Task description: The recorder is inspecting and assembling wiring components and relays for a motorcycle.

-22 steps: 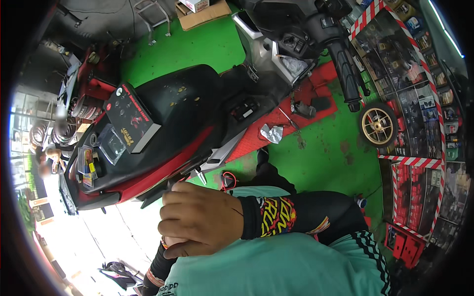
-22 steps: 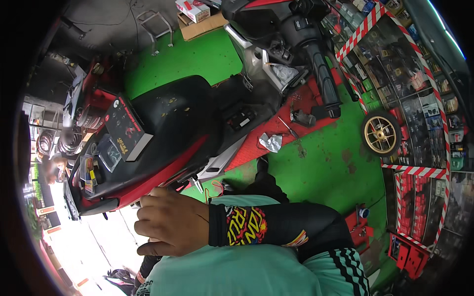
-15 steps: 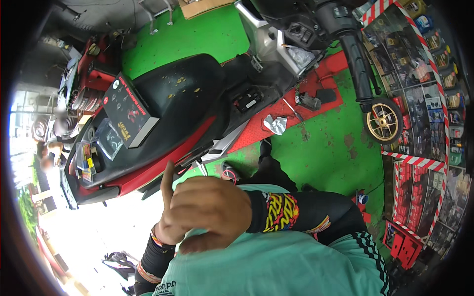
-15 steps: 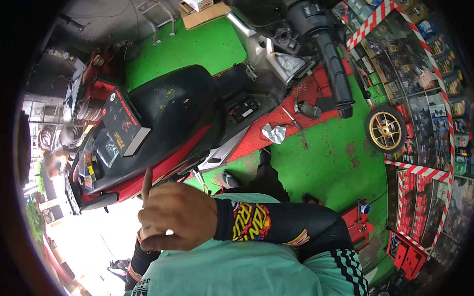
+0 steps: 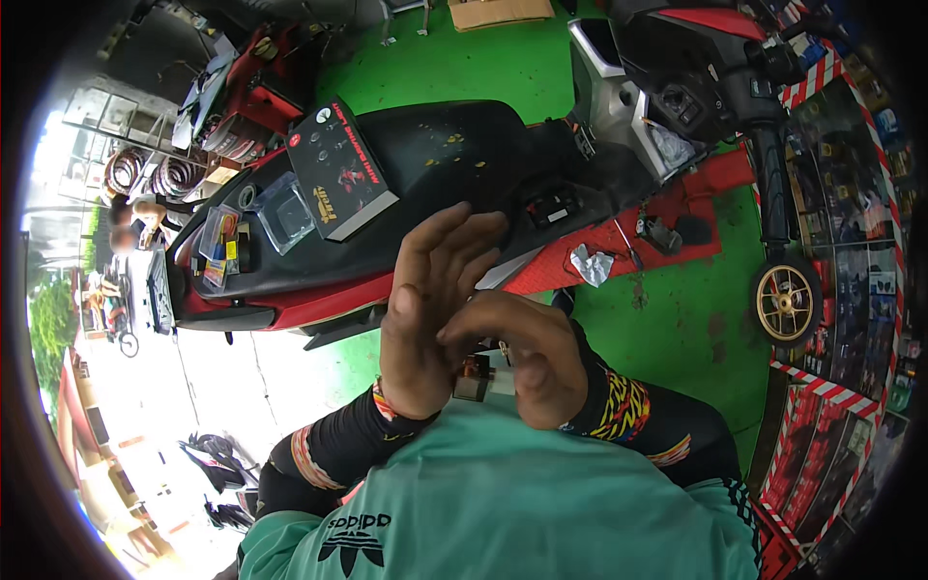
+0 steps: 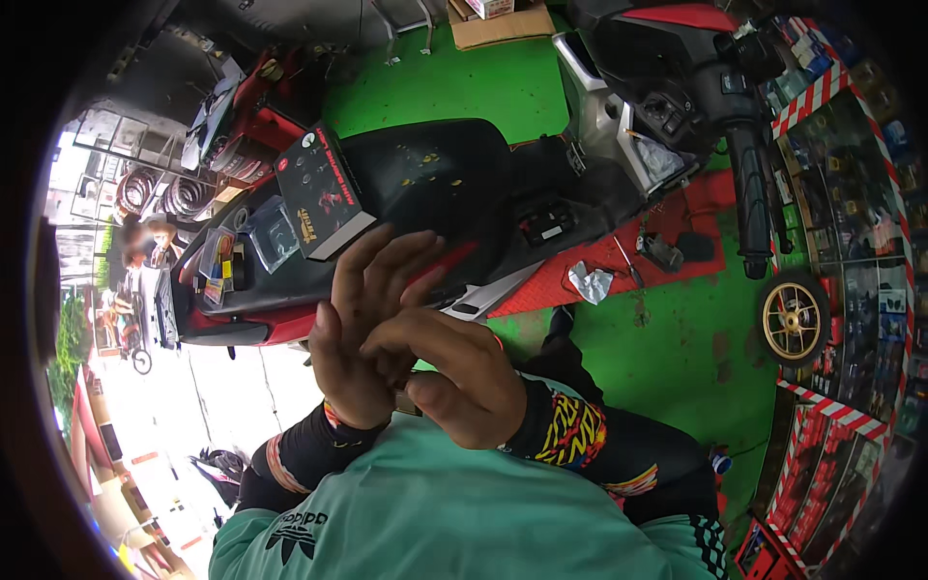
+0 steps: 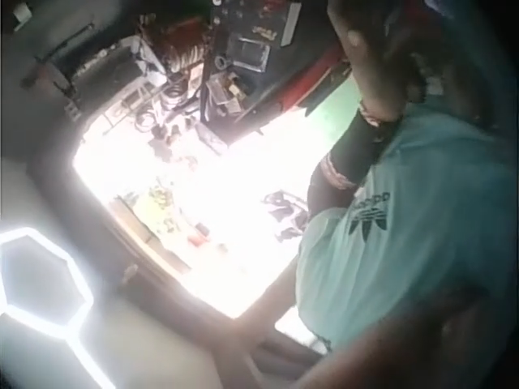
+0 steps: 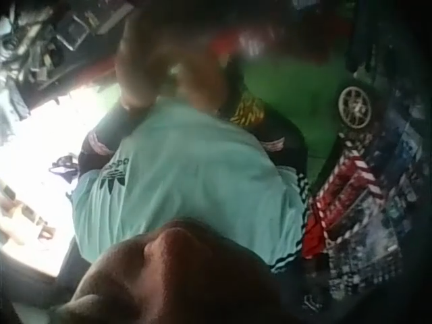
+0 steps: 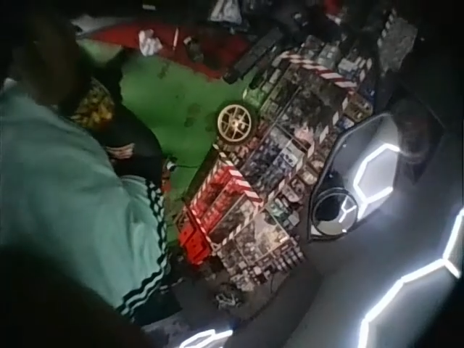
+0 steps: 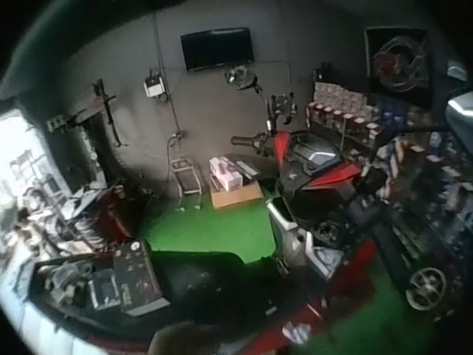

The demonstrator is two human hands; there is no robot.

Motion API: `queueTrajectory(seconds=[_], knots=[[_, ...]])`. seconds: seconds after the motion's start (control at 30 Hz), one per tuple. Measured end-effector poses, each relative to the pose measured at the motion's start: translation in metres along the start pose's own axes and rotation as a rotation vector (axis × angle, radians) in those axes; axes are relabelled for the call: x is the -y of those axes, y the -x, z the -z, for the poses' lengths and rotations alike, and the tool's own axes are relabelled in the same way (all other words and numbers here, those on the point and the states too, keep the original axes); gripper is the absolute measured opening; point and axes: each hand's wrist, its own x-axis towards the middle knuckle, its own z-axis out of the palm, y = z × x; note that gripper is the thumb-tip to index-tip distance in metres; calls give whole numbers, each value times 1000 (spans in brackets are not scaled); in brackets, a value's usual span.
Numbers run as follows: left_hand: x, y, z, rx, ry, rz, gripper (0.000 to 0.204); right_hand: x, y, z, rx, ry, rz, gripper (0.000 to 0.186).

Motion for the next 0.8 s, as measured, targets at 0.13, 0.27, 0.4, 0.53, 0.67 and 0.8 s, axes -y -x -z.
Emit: queueTrajectory(seconds=[0.13, 0.27, 0.4, 0.53, 0.67, 0.8], knots=[[-1, 0, -2, 40, 13, -9, 88, 6, -2, -3, -42, 119, 92, 72], [-7, 8, -10, 51, 31, 56, 92, -3, -5, 4, -86, 311, 286, 76], [-3, 18, -13, -17, 46, 47, 95, -6, -5, -6, -84, 299, 293, 80], [-9, 30, -20, -105, 152, 55, 100, -11, 2, -17, -48, 243, 293, 83], [3, 45, -9, -99, 310, 7, 85, -15, 10, -22, -23, 189, 204, 80], [6, 52, -7, -168, 345, 40, 84, -29, 15, -22, 54, 190, 216, 92]])
